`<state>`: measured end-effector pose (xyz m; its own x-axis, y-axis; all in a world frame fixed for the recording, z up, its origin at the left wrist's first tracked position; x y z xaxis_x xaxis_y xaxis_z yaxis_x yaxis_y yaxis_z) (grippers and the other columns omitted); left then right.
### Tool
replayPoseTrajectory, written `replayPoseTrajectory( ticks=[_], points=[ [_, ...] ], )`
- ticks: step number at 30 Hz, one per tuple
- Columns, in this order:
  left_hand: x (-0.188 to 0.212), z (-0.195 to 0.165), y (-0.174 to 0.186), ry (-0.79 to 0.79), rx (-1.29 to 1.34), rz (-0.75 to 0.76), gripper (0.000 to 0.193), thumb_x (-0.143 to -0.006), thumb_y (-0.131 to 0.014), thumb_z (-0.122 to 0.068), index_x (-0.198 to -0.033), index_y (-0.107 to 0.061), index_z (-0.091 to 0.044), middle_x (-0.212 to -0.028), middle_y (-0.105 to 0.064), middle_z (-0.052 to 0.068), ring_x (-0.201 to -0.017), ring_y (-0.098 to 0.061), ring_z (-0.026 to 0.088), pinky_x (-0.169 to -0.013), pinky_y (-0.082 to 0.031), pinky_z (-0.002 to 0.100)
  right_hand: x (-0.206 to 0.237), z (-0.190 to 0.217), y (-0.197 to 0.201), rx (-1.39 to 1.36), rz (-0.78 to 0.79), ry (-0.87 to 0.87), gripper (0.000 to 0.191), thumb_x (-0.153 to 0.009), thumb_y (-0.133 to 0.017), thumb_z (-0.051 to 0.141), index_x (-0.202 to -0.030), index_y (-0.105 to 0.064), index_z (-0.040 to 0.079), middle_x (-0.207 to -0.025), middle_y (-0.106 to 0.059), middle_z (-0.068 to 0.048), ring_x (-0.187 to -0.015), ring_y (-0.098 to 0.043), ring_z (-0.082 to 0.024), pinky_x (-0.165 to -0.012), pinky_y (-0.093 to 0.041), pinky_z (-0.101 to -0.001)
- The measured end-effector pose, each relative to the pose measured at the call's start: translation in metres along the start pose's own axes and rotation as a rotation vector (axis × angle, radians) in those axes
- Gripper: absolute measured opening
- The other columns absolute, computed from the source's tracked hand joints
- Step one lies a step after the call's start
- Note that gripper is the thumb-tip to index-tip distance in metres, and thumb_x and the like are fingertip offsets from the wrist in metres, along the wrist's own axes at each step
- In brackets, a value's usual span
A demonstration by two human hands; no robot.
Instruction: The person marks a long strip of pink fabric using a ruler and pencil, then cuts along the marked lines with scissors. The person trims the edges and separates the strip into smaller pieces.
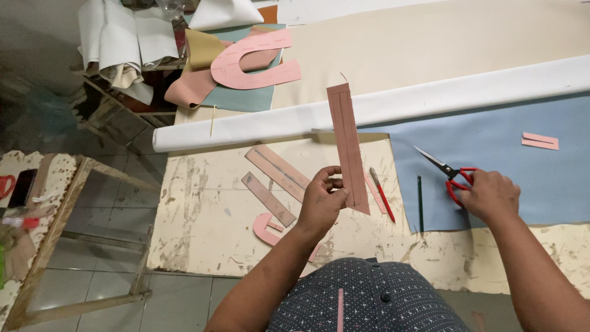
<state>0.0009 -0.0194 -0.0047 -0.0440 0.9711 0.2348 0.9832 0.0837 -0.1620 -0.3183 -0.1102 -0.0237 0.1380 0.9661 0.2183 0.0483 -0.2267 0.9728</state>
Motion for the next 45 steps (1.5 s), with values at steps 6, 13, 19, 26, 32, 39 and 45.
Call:
replayPoseTrajectory(
  ticks=[6, 13, 19, 26, 32, 39, 45],
  points=[
    [-0.014, -0.004, -0.002, -0.11, 0.099, -0.05, 0.036, -0.092, -0.061, 0.0, -0.126, -0.052, 0.006, -0.115, -0.063, 0.016, -0.1, -0.066, 0.02, -0.087, -0.062, 0.033, 0.04, 0.017, -0.033, -0.602, 0.287, 0.004, 0.036, -0.095, -0.074, 0.035, -0.112, -0.073, 0.003, -0.087, -0.075, -0.015, -0.083, -0.067, -0.036, -0.072, -0.05, -0.0425],
    [-0.037, -0.012, -0.019, -0.16, 0.427, -0.039, 0.022, -0.098, -0.058, -0.002, -0.118, -0.05, 0.004, -0.112, -0.063, 0.016, -0.1, -0.071, 0.02, -0.091, -0.065, 0.032, 0.069, 0.06, -0.051, -1.295, 0.382, 0.166, 0.038, -0.09, -0.067, 0.025, -0.121, -0.06, 0.004, -0.097, -0.073, -0.012, -0.095, -0.073, -0.023, -0.09, -0.058, -0.0395],
    [-0.043, -0.019, -0.032, -0.149, 0.431, -0.042, 0.025, -0.1, -0.058, -0.007, -0.122, -0.047, 0.001, -0.111, -0.064, 0.014, -0.096, -0.071, 0.017, -0.083, -0.063, 0.028, 0.06, 0.066, -0.054, -1.316, 0.456, 0.387, 0.055, -0.093, -0.051, 0.046, -0.13, -0.056, 0.005, -0.104, -0.066, -0.014, -0.099, -0.065, -0.027, -0.093, -0.053, -0.0435],
    [-0.05, -0.026, -0.039, -0.149, 0.201, -0.058, 0.029, -0.102, -0.054, -0.01, -0.129, -0.05, -0.001, -0.097, -0.065, 0.01, -0.084, -0.068, 0.012, -0.072, -0.064, 0.025, 0.065, 0.065, -0.034, -1.033, 0.531, 0.357, 0.049, -0.087, -0.058, 0.038, -0.125, -0.057, 0.006, -0.112, -0.064, -0.013, -0.108, -0.066, -0.025, -0.097, -0.051, -0.0404],
    [-0.06, -0.035, -0.046, -0.097, 0.065, -0.029, 0.032, -0.102, -0.056, -0.011, -0.13, -0.049, 0.002, -0.094, -0.068, 0.014, -0.081, -0.072, 0.014, -0.07, -0.065, 0.026, 0.062, 0.07, -0.014, -0.999, 0.521, 0.327, 0.047, -0.086, -0.059, 0.035, -0.124, -0.059, 0.006, -0.106, -0.065, -0.011, -0.098, -0.067, -0.024, -0.091, -0.054, -0.0382],
    [-0.072, -0.037, -0.048, -0.108, 0.079, -0.011, 0.033, -0.101, -0.058, -0.01, -0.129, -0.05, 0.006, -0.091, -0.071, 0.016, -0.079, -0.072, 0.016, -0.068, -0.065, 0.026, 0.049, 0.073, -0.021, -1.175, 0.522, 0.36, 0.045, -0.086, -0.061, 0.027, -0.126, -0.059, 0.006, -0.099, -0.067, -0.009, -0.094, -0.063, -0.019, -0.089, -0.053, -0.0347],
    [-0.073, -0.036, -0.046, -0.096, 0.047, -0.005, 0.036, -0.1, -0.057, -0.01, -0.132, -0.05, 0.008, -0.094, -0.073, 0.017, -0.081, -0.075, 0.018, -0.07, -0.066, 0.027, 0.046, 0.075, -0.025, -1.155, 0.508, 0.352, 0.042, -0.089, -0.063, 0.029, -0.123, -0.062, 0.004, -0.095, -0.066, -0.01, -0.09, -0.062, -0.021, -0.087, -0.053, -0.0351]
  ],
)
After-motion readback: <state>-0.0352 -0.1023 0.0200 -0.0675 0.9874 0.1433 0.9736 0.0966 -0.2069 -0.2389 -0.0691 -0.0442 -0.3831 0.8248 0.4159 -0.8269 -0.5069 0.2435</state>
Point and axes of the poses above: each hand's wrist, its own x-axis away from the middle knuckle, its own y-axis out of the back of the hand, z = x × y, the point moved 2 cm from there along -x, towards the middle knuckle
